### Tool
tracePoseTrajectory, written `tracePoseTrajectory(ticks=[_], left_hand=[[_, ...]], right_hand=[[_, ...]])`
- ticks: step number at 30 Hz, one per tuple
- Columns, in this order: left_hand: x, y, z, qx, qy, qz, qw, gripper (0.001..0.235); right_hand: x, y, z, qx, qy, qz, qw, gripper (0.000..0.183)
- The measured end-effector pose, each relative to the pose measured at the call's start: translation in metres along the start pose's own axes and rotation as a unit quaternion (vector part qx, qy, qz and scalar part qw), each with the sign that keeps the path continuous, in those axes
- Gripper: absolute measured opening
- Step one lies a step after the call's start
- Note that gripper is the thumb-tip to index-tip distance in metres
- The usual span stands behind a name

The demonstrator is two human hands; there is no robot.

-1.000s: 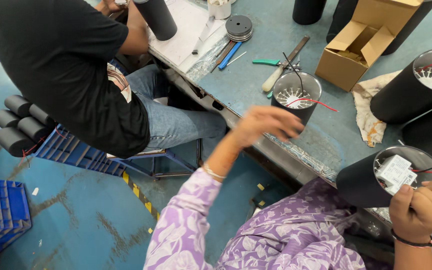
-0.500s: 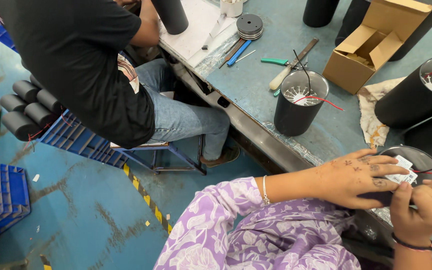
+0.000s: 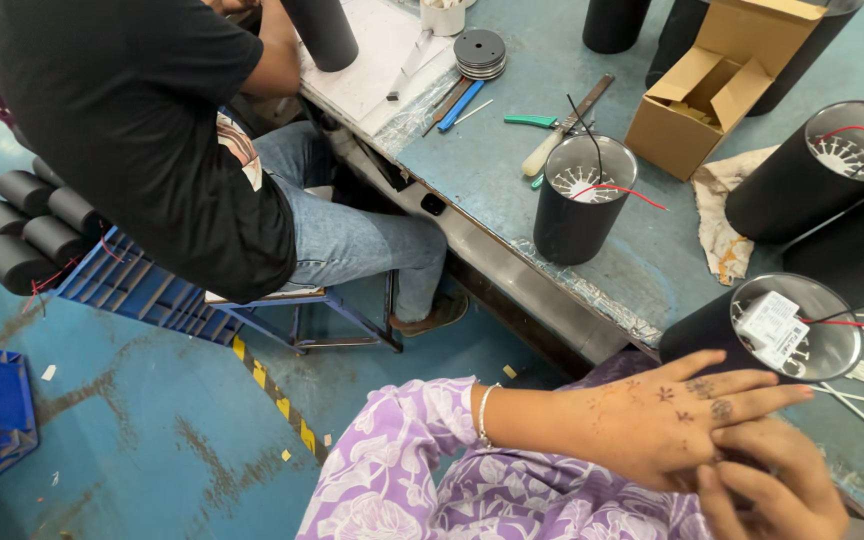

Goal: The person assembles lighting fixtures by inserting components into cylindrical housings, wiring them, and using a screwdriver to secure a small white component to the exterior of a housing.

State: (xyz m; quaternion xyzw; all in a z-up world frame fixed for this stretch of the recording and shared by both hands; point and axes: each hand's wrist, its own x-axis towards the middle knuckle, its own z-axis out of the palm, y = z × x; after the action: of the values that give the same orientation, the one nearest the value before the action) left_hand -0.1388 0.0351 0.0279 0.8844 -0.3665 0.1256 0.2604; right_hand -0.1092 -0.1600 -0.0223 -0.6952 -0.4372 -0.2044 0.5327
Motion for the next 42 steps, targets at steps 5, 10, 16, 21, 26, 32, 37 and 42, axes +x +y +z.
tracePoseTrajectory(ticks=[5,10,16,21,26,32,37,42], left_hand=[[-0.018,0.001,0.003,-0.018,0.025,-0.008,0.999,0.062],[-0.02,0.006,0.014,0.004,0.018,-0.043,0.999,0.061],[-0.024,-0.008,0.042,0.004,-0.142,-0.05,0.989,0.052],[-0.038,-0.02,0.12,-0.084,-0.109,0.118,0.983,0.045],[-0.056,-0.027,0.078,-0.135,-0.266,0.001,0.954,0.045],[-0.027,-0.034,-0.019,-0.178,-0.12,0.037,0.976,0.053],[0.016,-0.061,-0.038,-0.101,0.08,-0.018,0.992,0.046],[0.106,-0.1,0.003,-0.009,0.1,0.0,0.995,0.058]], right_hand=[[0.0,-0.023,0.017,-0.072,-0.03,-0.066,0.995,0.024],[-0.01,-0.017,0.017,-0.157,-0.058,-0.069,0.983,0.022],[-0.023,-0.016,0.016,-0.201,-0.063,-0.008,0.978,0.042],[-0.015,-0.028,0.036,-0.035,-0.203,0.045,0.978,0.076],[-0.023,-0.032,0.035,-0.066,-0.196,0.085,0.975,0.075],[-0.053,-0.006,0.011,-0.118,-0.069,0.175,0.975,0.041],[-0.071,0.008,-0.023,-0.124,0.032,0.32,0.939,0.02],[-0.067,0.015,-0.035,-0.092,0.077,0.333,0.935,0.016]])
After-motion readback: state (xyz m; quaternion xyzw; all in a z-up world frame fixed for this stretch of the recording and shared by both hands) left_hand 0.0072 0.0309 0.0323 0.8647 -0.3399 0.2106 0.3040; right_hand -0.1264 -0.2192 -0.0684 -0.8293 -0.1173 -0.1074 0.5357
